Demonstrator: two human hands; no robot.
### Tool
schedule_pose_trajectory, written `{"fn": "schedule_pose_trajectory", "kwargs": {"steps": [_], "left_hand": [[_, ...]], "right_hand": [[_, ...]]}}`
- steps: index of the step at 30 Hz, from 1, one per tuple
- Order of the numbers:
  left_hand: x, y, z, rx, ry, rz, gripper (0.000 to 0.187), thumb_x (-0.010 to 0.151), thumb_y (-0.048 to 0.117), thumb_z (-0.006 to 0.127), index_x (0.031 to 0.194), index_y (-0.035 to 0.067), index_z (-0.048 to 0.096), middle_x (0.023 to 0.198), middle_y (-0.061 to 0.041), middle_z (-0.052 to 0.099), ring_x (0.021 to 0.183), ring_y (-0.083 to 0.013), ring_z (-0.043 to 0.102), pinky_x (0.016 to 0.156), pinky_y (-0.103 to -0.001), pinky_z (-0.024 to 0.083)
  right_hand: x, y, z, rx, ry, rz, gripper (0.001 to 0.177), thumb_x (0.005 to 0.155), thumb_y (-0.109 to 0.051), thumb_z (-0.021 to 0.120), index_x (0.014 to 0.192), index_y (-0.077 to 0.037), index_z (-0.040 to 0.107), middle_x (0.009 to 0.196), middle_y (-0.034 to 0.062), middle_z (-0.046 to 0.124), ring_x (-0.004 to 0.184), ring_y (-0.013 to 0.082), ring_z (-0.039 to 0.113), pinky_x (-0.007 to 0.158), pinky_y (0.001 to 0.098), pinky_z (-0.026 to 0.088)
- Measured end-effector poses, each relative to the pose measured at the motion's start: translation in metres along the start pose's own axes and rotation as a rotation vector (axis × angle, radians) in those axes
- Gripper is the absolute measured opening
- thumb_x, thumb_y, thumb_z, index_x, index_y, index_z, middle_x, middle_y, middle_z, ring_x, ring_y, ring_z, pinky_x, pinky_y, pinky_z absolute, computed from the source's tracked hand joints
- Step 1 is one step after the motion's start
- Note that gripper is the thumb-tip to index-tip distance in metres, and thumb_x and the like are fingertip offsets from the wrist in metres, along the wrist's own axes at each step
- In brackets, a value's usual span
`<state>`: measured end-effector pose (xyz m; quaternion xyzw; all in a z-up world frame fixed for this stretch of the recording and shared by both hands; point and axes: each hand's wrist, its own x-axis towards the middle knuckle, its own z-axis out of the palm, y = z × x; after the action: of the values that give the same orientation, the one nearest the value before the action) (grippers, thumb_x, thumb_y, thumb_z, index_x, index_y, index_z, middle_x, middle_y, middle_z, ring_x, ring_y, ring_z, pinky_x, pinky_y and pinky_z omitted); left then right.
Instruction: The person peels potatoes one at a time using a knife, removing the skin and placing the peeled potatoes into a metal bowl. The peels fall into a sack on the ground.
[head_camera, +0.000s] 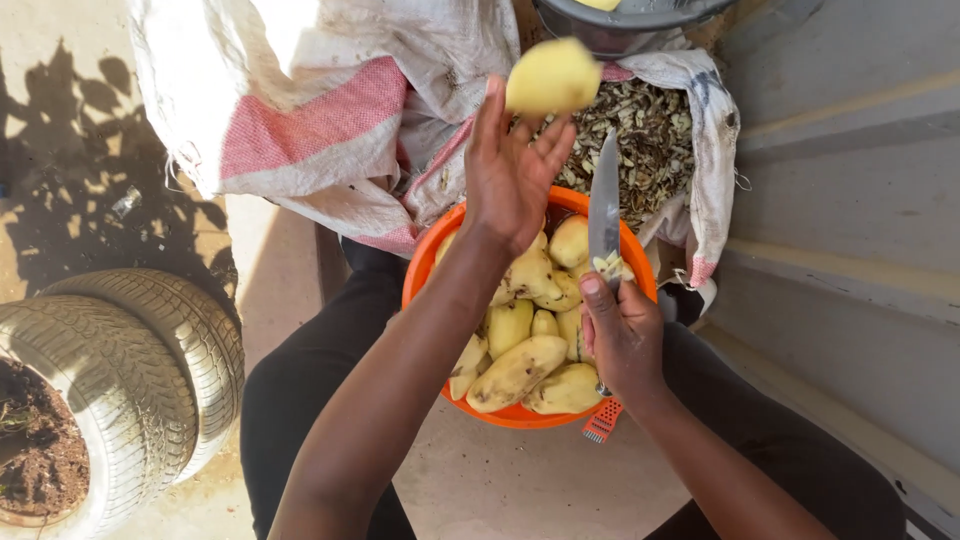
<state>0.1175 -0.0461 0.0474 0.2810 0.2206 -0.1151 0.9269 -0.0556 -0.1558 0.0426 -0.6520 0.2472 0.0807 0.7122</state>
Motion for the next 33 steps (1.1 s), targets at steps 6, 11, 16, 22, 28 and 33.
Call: {"fn": "schedule_pose_trajectory", "kwargs": {"steps": [6, 11, 16, 22, 28, 33], "left_hand": [[-0.006, -0.048, -0.055, 0.887, 0.226, 0.126, 0.020, 0.087, 0.033, 0.070, 0.095, 0.016, 0.078, 0.079, -0.001, 0.064, 0.077, -0.0112, 0.064, 0.074, -0.030, 0.057], [0.020, -0.089, -0.193, 1.691, 0.266, 0.050, 0.051, 0.089, 0.038, 0.062, 0.132, 0.012, 0.060, 0.129, -0.018, 0.059, 0.124, -0.0409, 0.058, 0.109, -0.054, 0.039], [0.017, -0.082, -0.113, 1.810, 0.114, -0.399, 0.114, 0.079, 0.080, 0.057, 0.154, -0.002, 0.030, 0.157, -0.029, 0.035, 0.149, -0.0478, 0.027, 0.120, -0.057, 0.027], [0.044, -0.120, -0.132, 2.002, 0.474, -0.329, 0.088, 0.072, 0.065, 0.069, 0.134, 0.003, 0.062, 0.131, -0.019, 0.059, 0.119, -0.0557, 0.056, 0.091, -0.059, 0.053], [0.068, -0.107, -0.139, 2.079, 0.439, -0.527, 0.058, 0.096, 0.043, 0.047, 0.131, 0.001, 0.064, 0.126, -0.016, 0.064, 0.118, -0.0514, 0.058, 0.089, -0.053, 0.051], [0.052, -0.125, -0.134, 2.112, 0.666, -0.264, 0.057, 0.094, 0.048, 0.043, 0.128, 0.007, 0.065, 0.137, -0.014, 0.062, 0.126, -0.0364, 0.048, 0.104, -0.048, 0.029]], "right_hand": [[0.007, -0.012, -0.022, 0.001, 0.186, -0.146, 0.047, 0.112, -0.034, 0.054, 0.077, -0.004, 0.055, 0.047, 0.0095, 0.050, 0.037, 0.0141, 0.050, 0.041, 0.0237, 0.043], [-0.004, -0.019, -0.029, 0.004, 0.201, -0.093, 0.047, 0.111, -0.036, 0.055, 0.076, -0.005, 0.055, 0.045, 0.0096, 0.050, 0.037, 0.0147, 0.053, 0.043, 0.0236, 0.046], [-0.006, -0.018, -0.026, 0.046, 0.185, -0.045, 0.047, 0.109, -0.037, 0.057, 0.077, -0.002, 0.058, 0.044, 0.0125, 0.049, 0.034, 0.0184, 0.053, 0.041, 0.0255, 0.047], [-0.001, -0.023, -0.018, 0.091, 0.163, -0.041, 0.045, 0.109, -0.034, 0.059, 0.077, -0.002, 0.057, 0.043, 0.0134, 0.046, 0.032, 0.0204, 0.050, 0.037, 0.0275, 0.045], [0.000, -0.020, -0.017, 0.054, 0.167, -0.036, 0.052, 0.113, -0.044, 0.056, 0.080, -0.005, 0.055, 0.046, 0.0104, 0.045, 0.034, 0.0183, 0.049, 0.039, 0.0256, 0.045], [-0.003, -0.017, -0.022, 0.019, 0.172, -0.060, 0.052, 0.111, -0.045, 0.060, 0.080, -0.003, 0.057, 0.046, 0.0110, 0.046, 0.036, 0.0177, 0.051, 0.041, 0.0255, 0.047]]}}
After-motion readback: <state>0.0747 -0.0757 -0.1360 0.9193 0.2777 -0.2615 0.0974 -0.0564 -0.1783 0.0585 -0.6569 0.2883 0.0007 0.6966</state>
